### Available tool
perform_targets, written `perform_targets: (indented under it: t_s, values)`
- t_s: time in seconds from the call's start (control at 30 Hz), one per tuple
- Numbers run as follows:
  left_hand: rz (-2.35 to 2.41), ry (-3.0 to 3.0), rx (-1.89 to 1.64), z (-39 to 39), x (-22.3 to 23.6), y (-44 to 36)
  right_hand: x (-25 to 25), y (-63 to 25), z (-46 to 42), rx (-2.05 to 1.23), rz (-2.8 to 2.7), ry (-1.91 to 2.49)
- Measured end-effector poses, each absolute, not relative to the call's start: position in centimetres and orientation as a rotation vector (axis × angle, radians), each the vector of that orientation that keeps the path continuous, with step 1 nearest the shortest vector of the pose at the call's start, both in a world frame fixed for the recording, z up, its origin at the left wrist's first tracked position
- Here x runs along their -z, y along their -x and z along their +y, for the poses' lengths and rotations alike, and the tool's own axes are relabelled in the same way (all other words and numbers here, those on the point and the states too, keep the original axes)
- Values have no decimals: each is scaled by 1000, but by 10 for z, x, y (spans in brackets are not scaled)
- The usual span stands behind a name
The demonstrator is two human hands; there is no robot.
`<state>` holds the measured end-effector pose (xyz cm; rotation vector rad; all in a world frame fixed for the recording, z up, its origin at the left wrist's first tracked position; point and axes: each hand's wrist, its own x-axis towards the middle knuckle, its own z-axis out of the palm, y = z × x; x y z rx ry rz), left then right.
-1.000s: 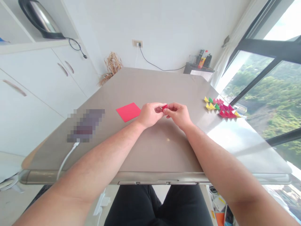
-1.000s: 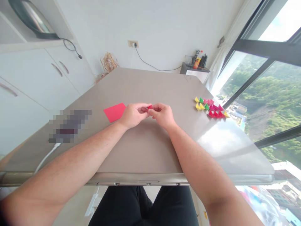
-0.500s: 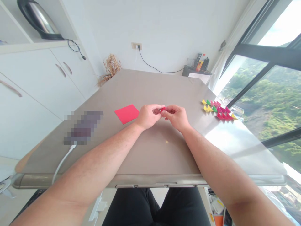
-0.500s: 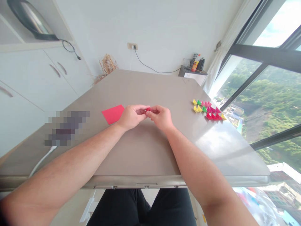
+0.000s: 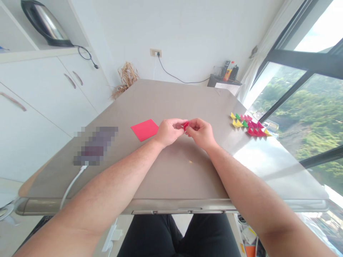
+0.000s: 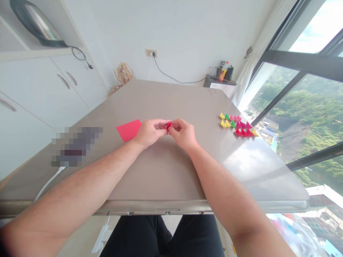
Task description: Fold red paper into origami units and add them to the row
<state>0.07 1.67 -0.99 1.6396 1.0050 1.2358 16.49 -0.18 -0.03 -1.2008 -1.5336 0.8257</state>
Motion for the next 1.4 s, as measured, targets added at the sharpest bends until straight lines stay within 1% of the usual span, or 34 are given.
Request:
perform_targets:
  t_s: [0.27, 0.43, 0.67, 0.87, 1.03, 1.2, 1.4]
  values:
    - [1048, -1488, -1227, 15, 12, -5, 4, -164, -3, -689, -1640, 1217]
    - [976, -1439, -1251, 14, 14, -9, 4, -162, -3, -589, -1613, 1256]
    - [966, -1454, -1316, 14, 19, -13, 4, -157, -2, -588, -1509, 1302]
    - [1089, -1539, -1341, 7, 13, -15, 5, -153, -3, -569, -1451, 1329]
    - [1112, -1450, -1388, 6, 9, -17, 2, -153, -4, -586, -1440, 1342]
    - [1076, -1127, -1488, 11, 7, -15, 0, -153, -8, -398, -1468, 1280]
    - [1064, -1185, -1556, 12, 9, -14, 6, -148, -11, -398, -1645, 1167]
